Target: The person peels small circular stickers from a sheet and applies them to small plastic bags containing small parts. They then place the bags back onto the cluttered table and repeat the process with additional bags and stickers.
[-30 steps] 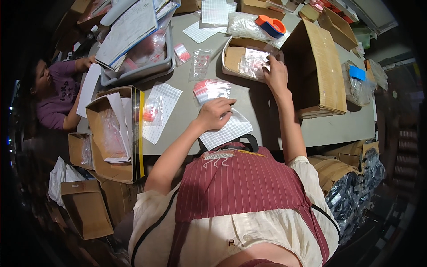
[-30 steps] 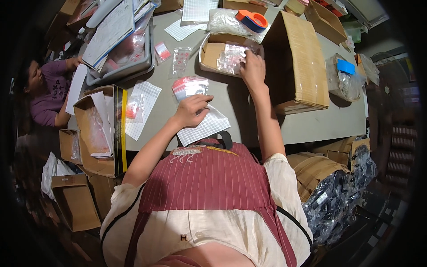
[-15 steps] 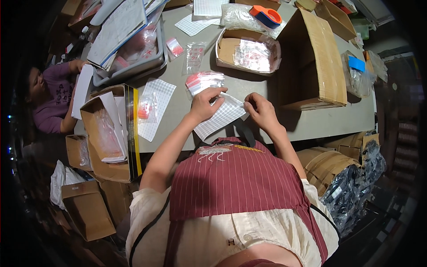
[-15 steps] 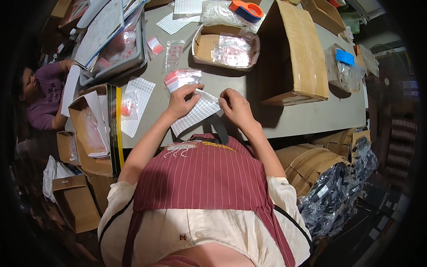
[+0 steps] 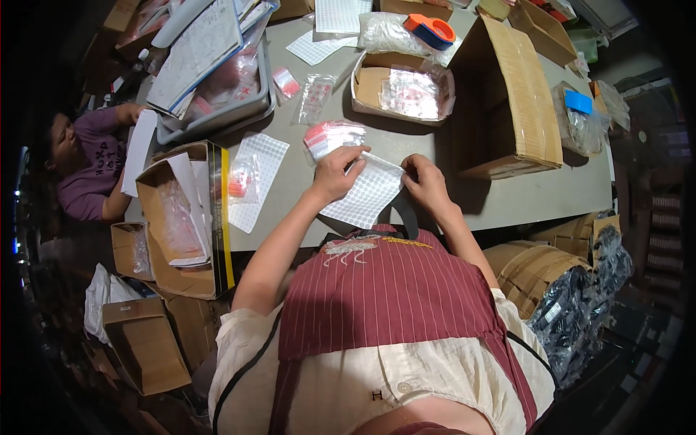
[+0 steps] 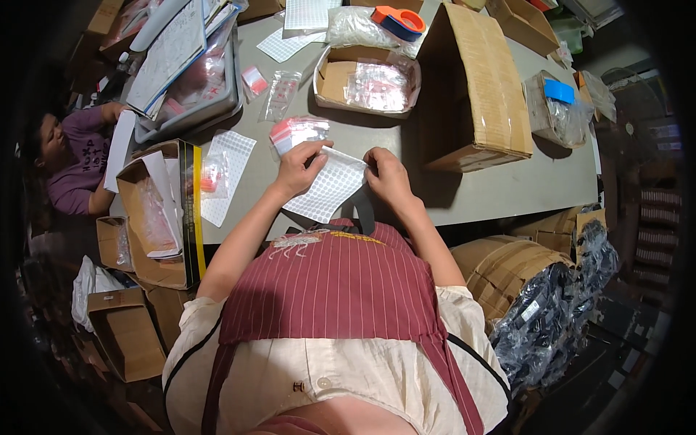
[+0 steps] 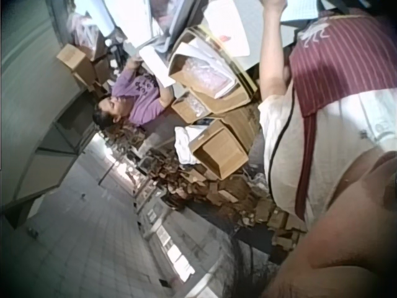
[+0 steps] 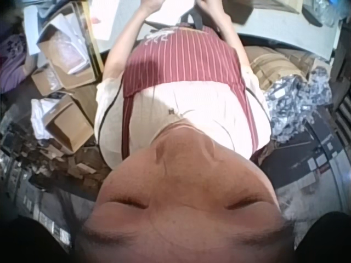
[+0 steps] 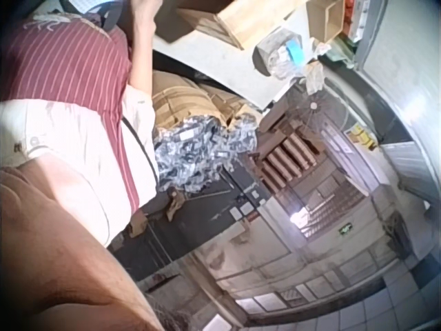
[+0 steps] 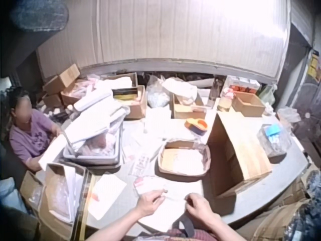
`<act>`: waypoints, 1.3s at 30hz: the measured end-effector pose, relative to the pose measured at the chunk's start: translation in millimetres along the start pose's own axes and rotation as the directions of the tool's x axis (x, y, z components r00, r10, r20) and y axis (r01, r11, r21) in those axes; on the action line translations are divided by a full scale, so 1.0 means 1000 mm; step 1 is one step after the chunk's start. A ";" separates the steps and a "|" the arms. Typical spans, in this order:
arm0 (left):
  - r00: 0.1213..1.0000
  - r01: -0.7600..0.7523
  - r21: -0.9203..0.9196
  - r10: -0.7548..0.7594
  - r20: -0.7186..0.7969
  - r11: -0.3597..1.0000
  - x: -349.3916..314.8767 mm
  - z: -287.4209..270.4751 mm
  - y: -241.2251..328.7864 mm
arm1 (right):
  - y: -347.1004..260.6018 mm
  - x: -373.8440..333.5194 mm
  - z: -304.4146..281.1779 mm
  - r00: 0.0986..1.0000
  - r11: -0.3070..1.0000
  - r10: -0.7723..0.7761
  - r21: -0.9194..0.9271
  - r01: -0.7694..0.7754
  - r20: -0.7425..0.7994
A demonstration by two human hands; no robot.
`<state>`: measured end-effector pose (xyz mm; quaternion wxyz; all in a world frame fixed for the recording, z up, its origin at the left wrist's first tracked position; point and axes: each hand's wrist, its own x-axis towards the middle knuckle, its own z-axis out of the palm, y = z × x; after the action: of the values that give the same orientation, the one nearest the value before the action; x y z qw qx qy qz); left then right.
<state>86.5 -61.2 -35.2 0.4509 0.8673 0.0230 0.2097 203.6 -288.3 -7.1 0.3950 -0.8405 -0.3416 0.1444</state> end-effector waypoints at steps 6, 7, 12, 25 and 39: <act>1.000 0.016 0.038 -0.016 0.004 0.999 0.000 -0.002 0.004 | -0.005 0.004 0.003 0.953 0.928 -0.298 -0.249 0.275 -0.058; 1.000 0.007 0.049 -0.007 0.002 0.999 0.000 -0.002 0.004 | -0.005 0.004 0.003 0.945 0.905 -0.324 -0.307 0.295 -0.049; 1.000 -0.019 0.060 0.019 0.004 0.998 0.001 -0.002 0.004 | -0.002 0.005 0.007 0.945 0.892 -0.323 -0.348 0.288 -0.048; 0.997 -0.075 0.086 0.076 -0.009 0.993 0.002 0.000 0.005 | -0.002 0.015 0.011 0.958 0.871 -0.287 -0.409 0.272 0.026; 0.994 -0.108 0.099 0.108 0.003 0.989 0.001 0.000 0.007 | -0.008 0.015 0.014 0.993 0.915 -0.118 -0.386 0.118 0.024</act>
<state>86.6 -65.1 -29.5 0.3952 0.8883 -0.0128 0.2336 203.4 -266.8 -10.0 0.2292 -0.8799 -0.4132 0.0500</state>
